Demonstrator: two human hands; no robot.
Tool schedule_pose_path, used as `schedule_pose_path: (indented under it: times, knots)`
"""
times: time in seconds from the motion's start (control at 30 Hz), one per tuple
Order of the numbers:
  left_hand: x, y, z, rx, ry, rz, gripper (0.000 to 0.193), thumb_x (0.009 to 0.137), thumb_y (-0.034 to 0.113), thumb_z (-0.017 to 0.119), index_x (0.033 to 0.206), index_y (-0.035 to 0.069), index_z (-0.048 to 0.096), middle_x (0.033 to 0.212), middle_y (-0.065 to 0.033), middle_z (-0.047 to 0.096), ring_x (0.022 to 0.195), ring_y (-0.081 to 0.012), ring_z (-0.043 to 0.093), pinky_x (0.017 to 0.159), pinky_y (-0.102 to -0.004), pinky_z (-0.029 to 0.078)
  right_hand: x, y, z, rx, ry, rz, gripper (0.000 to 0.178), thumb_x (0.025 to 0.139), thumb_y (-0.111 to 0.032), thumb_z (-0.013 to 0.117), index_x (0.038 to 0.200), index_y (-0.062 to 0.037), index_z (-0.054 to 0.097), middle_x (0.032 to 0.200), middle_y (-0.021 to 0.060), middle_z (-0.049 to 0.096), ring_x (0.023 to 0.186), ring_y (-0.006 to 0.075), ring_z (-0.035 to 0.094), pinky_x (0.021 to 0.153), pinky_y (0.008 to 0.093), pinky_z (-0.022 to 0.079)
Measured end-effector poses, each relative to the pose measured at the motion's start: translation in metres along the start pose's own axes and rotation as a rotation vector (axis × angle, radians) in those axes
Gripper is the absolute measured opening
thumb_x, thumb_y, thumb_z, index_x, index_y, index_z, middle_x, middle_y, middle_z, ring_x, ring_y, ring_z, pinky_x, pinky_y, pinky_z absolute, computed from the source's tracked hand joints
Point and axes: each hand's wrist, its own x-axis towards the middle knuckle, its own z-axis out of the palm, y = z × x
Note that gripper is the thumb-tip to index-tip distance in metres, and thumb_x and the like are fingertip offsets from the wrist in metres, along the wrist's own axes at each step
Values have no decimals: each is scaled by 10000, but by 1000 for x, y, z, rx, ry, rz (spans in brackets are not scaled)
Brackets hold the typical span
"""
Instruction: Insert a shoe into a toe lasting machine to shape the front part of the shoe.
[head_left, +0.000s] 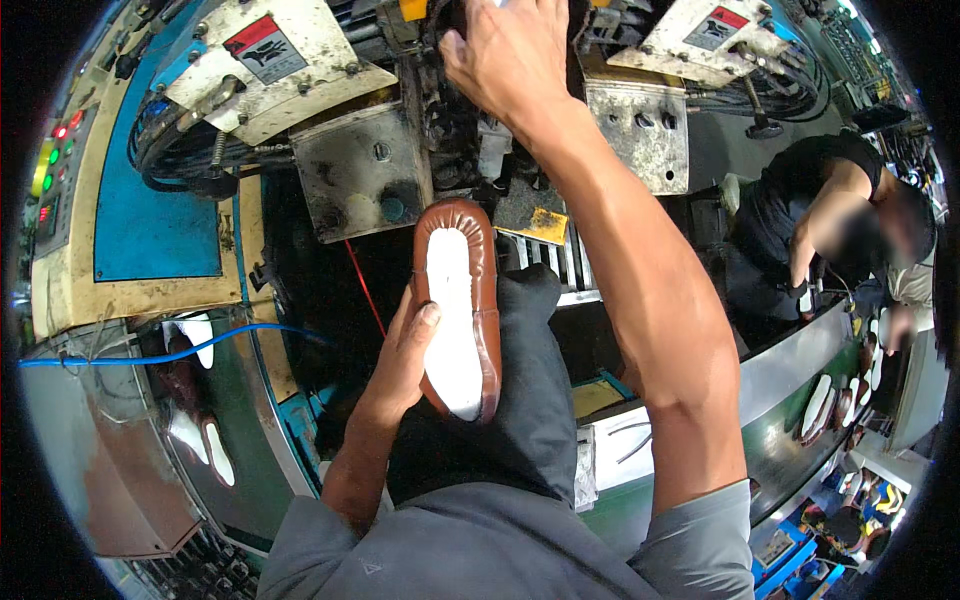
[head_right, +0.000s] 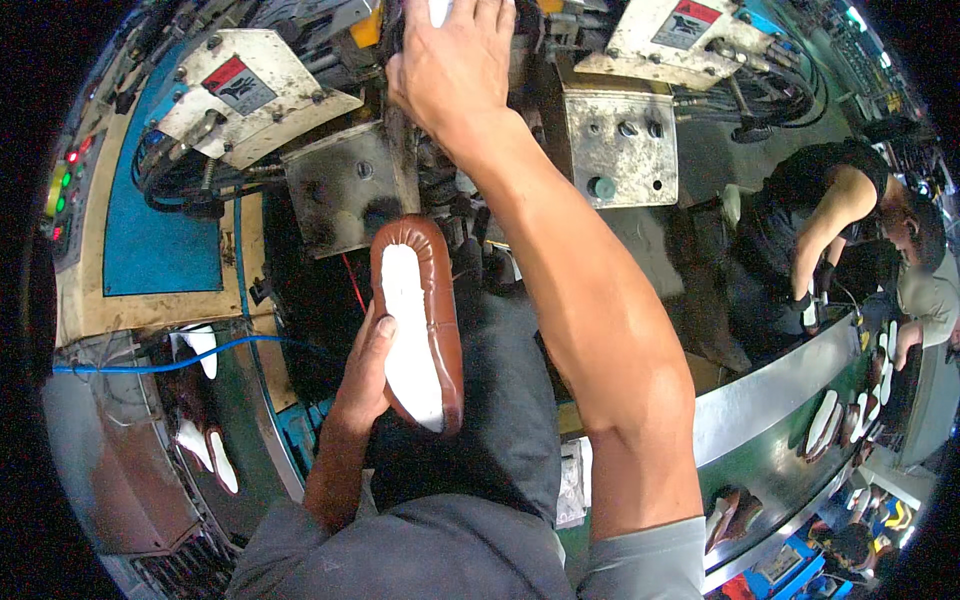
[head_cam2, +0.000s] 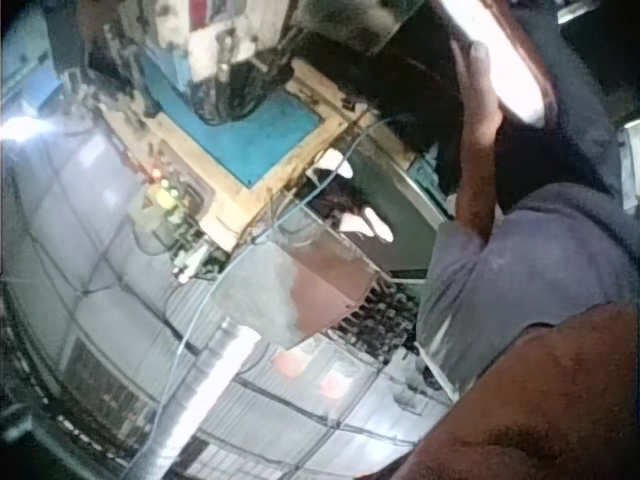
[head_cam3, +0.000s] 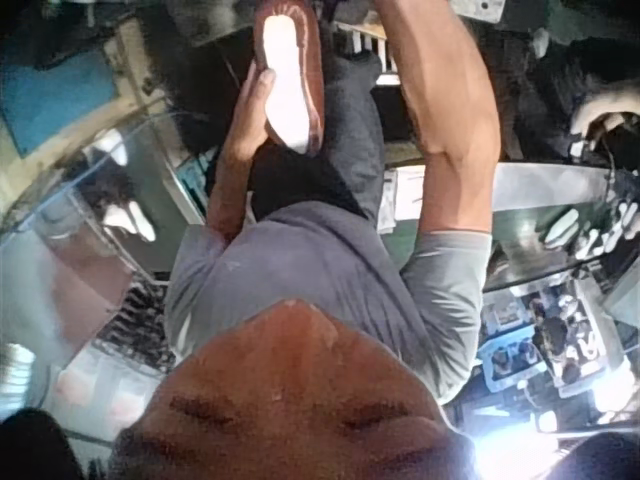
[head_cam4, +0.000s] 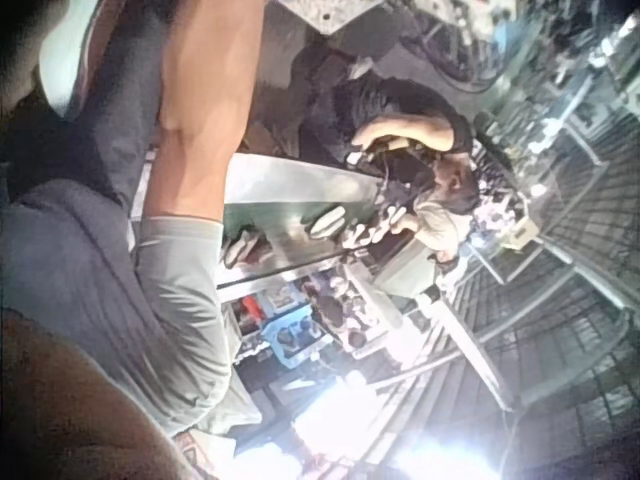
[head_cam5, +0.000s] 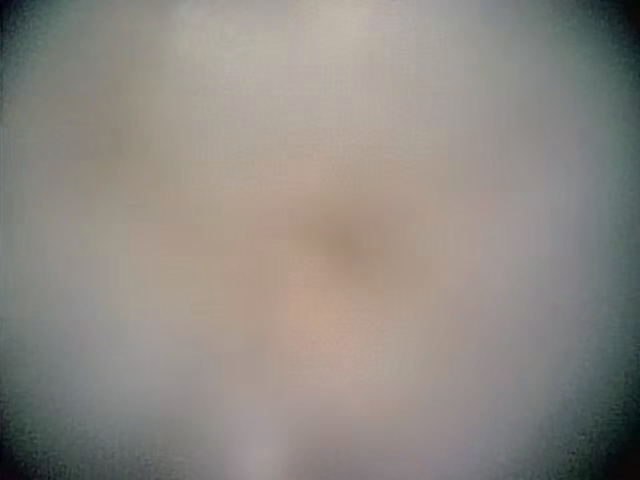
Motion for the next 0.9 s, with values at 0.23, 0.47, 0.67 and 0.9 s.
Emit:
schedule_pose_path:
  times: [0.23, 0.47, 0.67, 0.9]
  knots:
    - [7, -6, 13, 104, 55, 99, 666, 1160, 249, 584, 1727, 57, 293, 1620, -138, 513, 1446, -215, 541, 1232, -389, 430, -12, -23, -33, 92, 48, -34, 930, 878, -332, 830, 1632, 27, 420, 1658, 442, 339, 1592, 602, 247, 1331, 626, 219]
    - [-25, 2, 6, 176, 38, 110, 779, 1117, 169, 674, 1754, 62, 238, 1655, -125, 479, 1490, -222, 499, 1240, -382, 416, -153, -119, -68, 1041, -416, 714, 1043, 911, -379, 914, 1693, -1, 337, 1464, 231, 626, 1372, 343, 597, 1216, 458, 443]
    - [-103, -68, -53, -467, -161, -95, 774, 1098, 184, 666, 1762, 143, 269, 1678, -78, 482, 1510, -243, 516, 1247, -456, 434, -220, -166, -58, 1099, -431, 1006, 745, 968, -246, 861, 1579, 7, 516, 1256, 113, 718, 1133, 229, 680, 993, 398, 566]
    - [-188, -101, -185, -431, 303, -85, 568, 1077, 330, 648, 1516, -6, 518, 1209, -231, 764, 1113, -382, 768, 1009, -503, 613, -268, -189, -92, 1237, -801, 984, 564, 1098, -237, 708, 1552, 62, 558, 1434, 208, 700, 1221, 297, 745, 1068, 406, 590]
